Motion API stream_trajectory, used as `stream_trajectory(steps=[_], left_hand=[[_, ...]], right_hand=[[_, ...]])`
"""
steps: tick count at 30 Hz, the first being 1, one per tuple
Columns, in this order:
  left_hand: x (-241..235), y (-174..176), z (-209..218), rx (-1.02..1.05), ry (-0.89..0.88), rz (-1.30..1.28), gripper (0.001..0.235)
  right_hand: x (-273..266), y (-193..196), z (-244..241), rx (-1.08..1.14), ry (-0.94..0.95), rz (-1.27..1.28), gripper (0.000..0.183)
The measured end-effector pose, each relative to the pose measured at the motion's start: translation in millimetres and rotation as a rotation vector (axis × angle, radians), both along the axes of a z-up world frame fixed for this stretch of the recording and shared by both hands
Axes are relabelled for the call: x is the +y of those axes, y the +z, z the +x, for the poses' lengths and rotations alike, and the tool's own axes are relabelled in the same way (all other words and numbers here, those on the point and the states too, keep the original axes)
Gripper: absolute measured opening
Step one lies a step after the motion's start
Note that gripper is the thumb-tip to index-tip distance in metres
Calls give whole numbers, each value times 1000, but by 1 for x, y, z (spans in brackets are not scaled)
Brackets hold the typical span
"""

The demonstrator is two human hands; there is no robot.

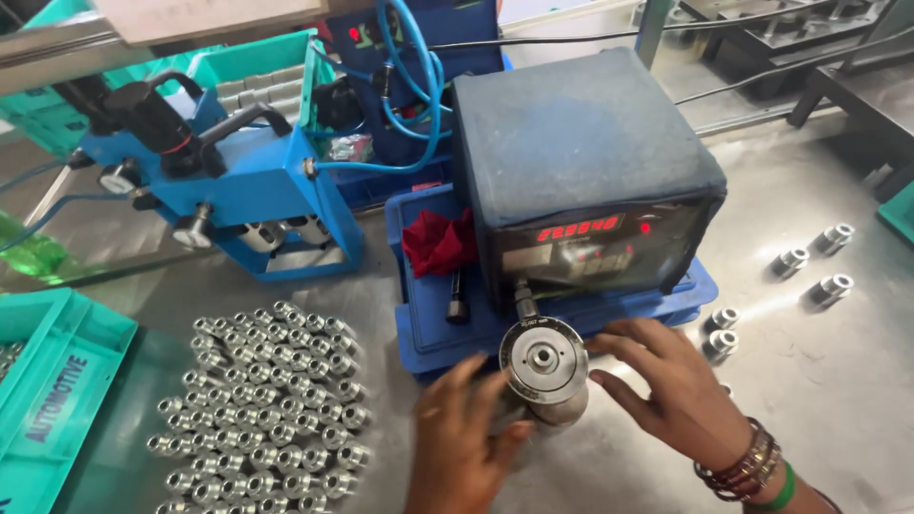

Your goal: The recorder is inspecting and sorting metal components using a measurement jig.

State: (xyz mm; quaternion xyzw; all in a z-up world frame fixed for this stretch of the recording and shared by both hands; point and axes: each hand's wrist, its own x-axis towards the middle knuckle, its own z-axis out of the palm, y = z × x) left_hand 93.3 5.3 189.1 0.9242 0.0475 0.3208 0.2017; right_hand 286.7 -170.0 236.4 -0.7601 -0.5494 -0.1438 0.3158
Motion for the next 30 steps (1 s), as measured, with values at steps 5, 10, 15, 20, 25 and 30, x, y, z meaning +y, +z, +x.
stream_trajectory(steps=[5,10,15,20,25,30], left_hand=[[15,-115,-68,324,193,174,58],[39,-345,-107,34,318,276,27],[10,-223,-99,20,318,183,48],[-4,-263,-99,147,566,104,46],[-6,-169,-90,346,286,77,50],[-2,-168,-89,437,275,9,49]], right_hand=[[27,8,-11,86,186,-108,42],[41,-2,-8,77,207,-149,31],[43,-2,-11,86,111,-215,27],[43,2,-18,36,99,-150,31],[46,-1,-20,-45,61,-155,27],[45,-1,-19,-9,31,-142,29]])
